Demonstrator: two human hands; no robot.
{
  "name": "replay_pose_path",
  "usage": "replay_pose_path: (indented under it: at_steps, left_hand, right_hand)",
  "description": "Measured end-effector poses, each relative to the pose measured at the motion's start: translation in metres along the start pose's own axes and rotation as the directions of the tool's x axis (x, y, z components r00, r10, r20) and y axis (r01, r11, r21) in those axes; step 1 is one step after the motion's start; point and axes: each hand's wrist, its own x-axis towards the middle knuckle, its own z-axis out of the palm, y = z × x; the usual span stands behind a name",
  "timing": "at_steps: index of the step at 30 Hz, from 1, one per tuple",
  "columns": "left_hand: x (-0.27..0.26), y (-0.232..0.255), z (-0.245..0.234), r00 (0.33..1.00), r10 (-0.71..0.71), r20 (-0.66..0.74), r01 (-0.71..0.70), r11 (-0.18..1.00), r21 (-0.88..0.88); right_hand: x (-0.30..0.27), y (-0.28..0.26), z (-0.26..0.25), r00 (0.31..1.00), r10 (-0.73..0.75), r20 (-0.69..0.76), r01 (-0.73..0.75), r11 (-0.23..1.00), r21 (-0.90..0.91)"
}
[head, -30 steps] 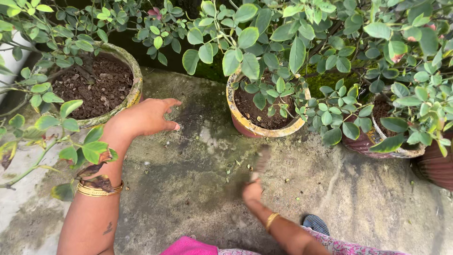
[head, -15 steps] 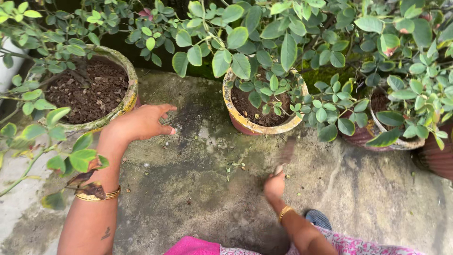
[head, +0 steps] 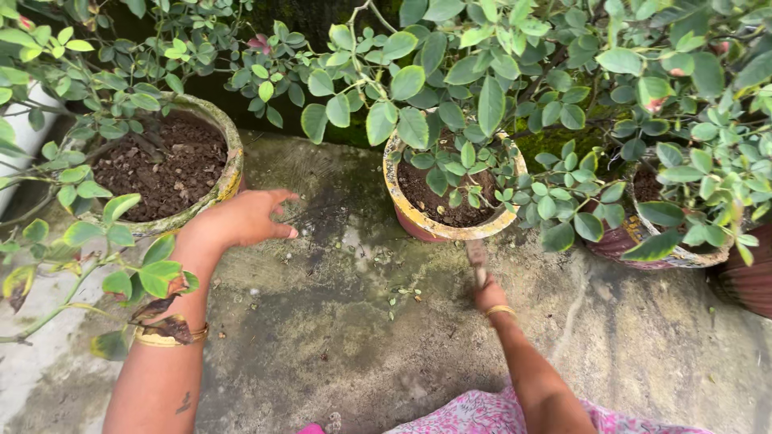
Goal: The person prunes rose bushes by hand and with a hand trowel, removing dead leaves and small stems from several potted plants on a balcony.
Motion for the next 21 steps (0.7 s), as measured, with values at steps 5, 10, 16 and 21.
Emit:
replay_pose_path:
  at_steps: [5, 10, 16, 21]
  left_hand:
    - [0.009, 0.005, -0.005, 0.997, 0.062, -0.047, -0.06, 0.997, 0.04]
    - [0.022, 0.007, 0.0, 0.998, 0.062, -0.022, -0.061, 0.998, 0.034]
    - [0.02, -0.004, 0.004, 0.997, 0.068, -0.023, -0.066, 0.996, 0.06]
    - [0.004, -0.011, -0.005, 0.998, 0.057, -0.039, -0.054, 0.997, 0.054]
  right_hand:
    - [-0.08, -0.038, 0.082, 0.991, 0.128, -0.034, -0.128, 0.992, 0.018]
    - [-0.141, -0.101, 0.156, 0.98, 0.187, 0.06, -0.194, 0.971, 0.139]
    - [-0.148, -0.119, 0.169, 0.913, 0.33, -0.238, -0.163, 0.833, 0.529]
    - [-0.117, -0.055, 0.103, 0.716, 0.692, -0.091, -0.612, 0.685, 0.396]
